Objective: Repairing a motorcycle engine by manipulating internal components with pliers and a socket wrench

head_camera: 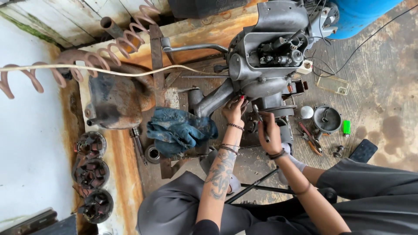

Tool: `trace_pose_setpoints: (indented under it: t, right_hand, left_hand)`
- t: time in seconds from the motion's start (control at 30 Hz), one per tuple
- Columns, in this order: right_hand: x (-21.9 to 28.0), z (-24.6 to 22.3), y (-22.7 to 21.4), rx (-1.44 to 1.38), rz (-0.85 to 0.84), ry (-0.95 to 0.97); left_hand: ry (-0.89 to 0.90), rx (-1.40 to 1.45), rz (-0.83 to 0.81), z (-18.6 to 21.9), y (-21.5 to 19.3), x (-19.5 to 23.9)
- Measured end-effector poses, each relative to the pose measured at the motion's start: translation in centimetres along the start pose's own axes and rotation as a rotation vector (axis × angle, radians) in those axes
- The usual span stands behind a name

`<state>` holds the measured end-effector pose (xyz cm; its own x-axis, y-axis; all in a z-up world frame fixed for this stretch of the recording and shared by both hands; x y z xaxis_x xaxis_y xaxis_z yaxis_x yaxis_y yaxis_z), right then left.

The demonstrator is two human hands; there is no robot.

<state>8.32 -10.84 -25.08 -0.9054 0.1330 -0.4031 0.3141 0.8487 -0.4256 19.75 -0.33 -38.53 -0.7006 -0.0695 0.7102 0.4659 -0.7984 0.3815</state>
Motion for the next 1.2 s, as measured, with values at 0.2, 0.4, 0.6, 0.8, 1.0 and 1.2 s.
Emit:
trace_pose_setpoints:
  t: [0.2,0.4,0.6,0.8,1.0,1.2]
  right_hand:
    - [-0.7,0.3,1.6,0.020,-0.015,0.065]
    - [-1.6,-0.4,3.3,0.102,-0.030,0.000]
    - [-1.8,0.7,4.9,0.279,-0.018,0.110]
    - [-1.8,-1.4,5.7,0.415,-0.002,0.200]
    - [-2.3,-1.0,6.8,0.437,-0.027,0.318]
    - [-2.4,1.1,6.8,0.269,0.093,0.278]
  left_hand:
    - [-0.227,0.226,-0.044,-3.4,-0.3,-4.0]
    - [-0.282,0.085,-0.056,-2.9,-0.8,-3.8]
    - [-0.311,-0.058,-0.055,-2.7,-1.5,-5.1]
    - [-0.337,-0.092,-0.087,-3.4,-1.7,-6.0]
    - [-0.303,-0.014,-0.109,-3.1,-1.5,-5.5]
    - [-0.196,-0.024,-0.075,-3.3,-1.1,-5.7]
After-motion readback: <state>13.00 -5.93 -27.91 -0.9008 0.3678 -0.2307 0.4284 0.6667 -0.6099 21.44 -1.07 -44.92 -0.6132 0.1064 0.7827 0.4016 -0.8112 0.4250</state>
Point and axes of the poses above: each hand's wrist, its own x-axis away from the middle knuckle, its own y-axis out of the palm, z = x × y, the point moved 6 cm from there along -x, towards the middle knuckle, and after that the axes turned 10 degrees about -y, right-handed, at the moved point
